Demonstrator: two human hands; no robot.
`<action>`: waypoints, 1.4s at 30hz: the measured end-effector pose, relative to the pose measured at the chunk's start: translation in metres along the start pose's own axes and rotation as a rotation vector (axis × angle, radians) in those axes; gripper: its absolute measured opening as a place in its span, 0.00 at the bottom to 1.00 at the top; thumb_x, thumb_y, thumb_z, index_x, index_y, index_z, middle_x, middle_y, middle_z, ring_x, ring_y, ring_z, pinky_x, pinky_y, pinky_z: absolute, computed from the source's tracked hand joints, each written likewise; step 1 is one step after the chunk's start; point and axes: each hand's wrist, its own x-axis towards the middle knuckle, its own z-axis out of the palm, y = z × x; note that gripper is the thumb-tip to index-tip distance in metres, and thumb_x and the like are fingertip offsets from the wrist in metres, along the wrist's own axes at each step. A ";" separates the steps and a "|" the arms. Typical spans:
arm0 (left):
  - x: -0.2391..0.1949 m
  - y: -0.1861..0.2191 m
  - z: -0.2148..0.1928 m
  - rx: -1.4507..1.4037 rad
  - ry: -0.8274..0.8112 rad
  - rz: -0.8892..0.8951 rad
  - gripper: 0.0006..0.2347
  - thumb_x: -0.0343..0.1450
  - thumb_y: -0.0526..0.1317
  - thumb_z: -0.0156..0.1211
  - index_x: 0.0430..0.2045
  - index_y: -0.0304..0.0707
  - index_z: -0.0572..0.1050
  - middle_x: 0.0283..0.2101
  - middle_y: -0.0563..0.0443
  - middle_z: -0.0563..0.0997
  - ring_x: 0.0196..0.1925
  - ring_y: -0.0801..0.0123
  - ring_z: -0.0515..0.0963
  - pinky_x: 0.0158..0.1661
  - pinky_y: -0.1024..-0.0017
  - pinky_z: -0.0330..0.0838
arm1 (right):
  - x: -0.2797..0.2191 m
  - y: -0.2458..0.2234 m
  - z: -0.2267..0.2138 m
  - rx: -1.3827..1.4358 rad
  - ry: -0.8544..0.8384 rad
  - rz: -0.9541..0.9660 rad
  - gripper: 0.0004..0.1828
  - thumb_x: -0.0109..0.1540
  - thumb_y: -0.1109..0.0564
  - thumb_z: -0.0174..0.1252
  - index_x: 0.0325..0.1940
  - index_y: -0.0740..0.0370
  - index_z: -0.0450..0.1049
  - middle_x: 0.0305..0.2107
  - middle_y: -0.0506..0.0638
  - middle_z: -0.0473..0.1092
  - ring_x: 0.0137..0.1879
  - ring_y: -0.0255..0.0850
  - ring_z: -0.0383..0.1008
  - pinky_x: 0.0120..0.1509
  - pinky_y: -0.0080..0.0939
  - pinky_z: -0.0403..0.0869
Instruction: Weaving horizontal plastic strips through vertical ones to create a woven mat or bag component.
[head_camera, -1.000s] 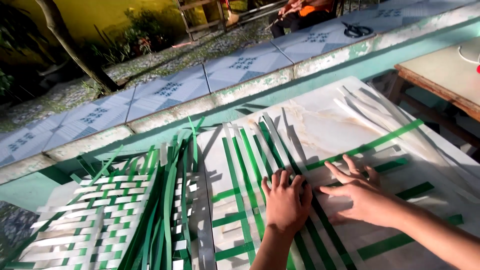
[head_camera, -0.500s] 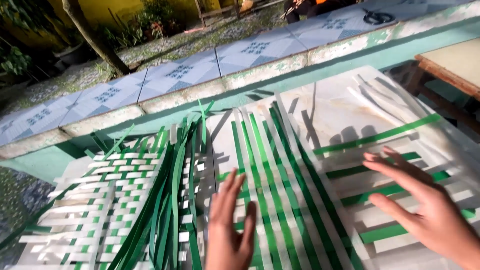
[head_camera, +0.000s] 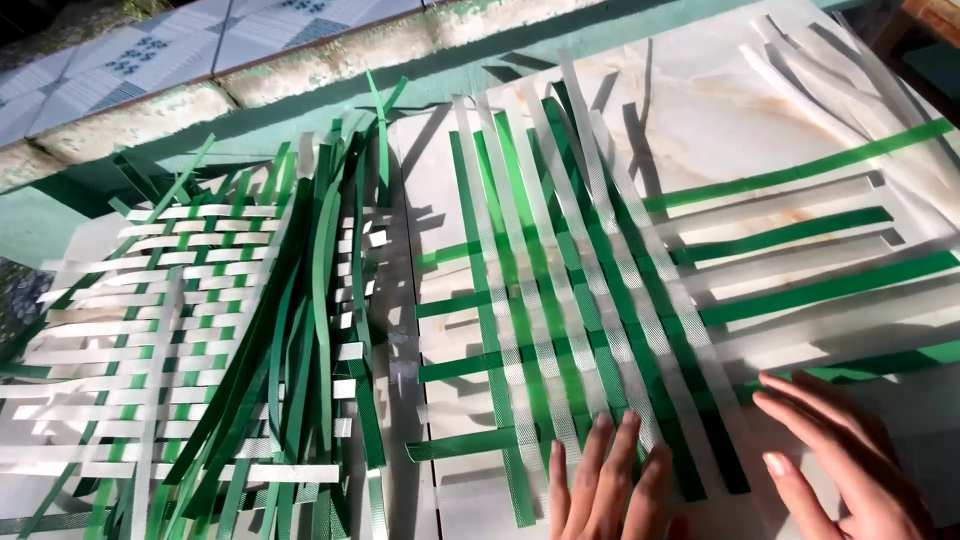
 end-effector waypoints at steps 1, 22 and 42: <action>0.014 0.007 -0.002 -0.009 -0.007 -0.003 0.20 0.64 0.47 0.62 0.50 0.48 0.73 0.60 0.45 0.75 0.64 0.50 0.70 0.53 0.36 0.57 | 0.000 0.006 0.000 -0.007 -0.006 0.008 0.19 0.59 0.56 0.51 0.53 0.59 0.75 0.56 0.50 0.71 0.70 0.47 0.65 0.69 0.51 0.66; 0.069 -0.051 -0.034 -0.241 -0.516 0.295 0.31 0.57 0.29 0.62 0.58 0.26 0.64 0.68 0.32 0.61 0.70 0.45 0.60 0.61 0.50 0.59 | 0.035 0.068 -0.008 -0.250 -0.431 -0.531 0.35 0.57 0.48 0.47 0.70 0.45 0.58 0.65 0.39 0.60 0.69 0.35 0.59 0.67 0.42 0.61; 0.063 -0.047 -0.024 0.164 -0.613 0.526 0.23 0.70 0.35 0.50 0.62 0.27 0.62 0.67 0.31 0.62 0.71 0.46 0.58 0.54 0.53 0.66 | 0.039 0.084 0.002 -0.265 -0.487 -0.459 0.42 0.52 0.54 0.54 0.71 0.46 0.55 0.46 0.41 0.71 0.43 0.35 0.75 0.48 0.38 0.75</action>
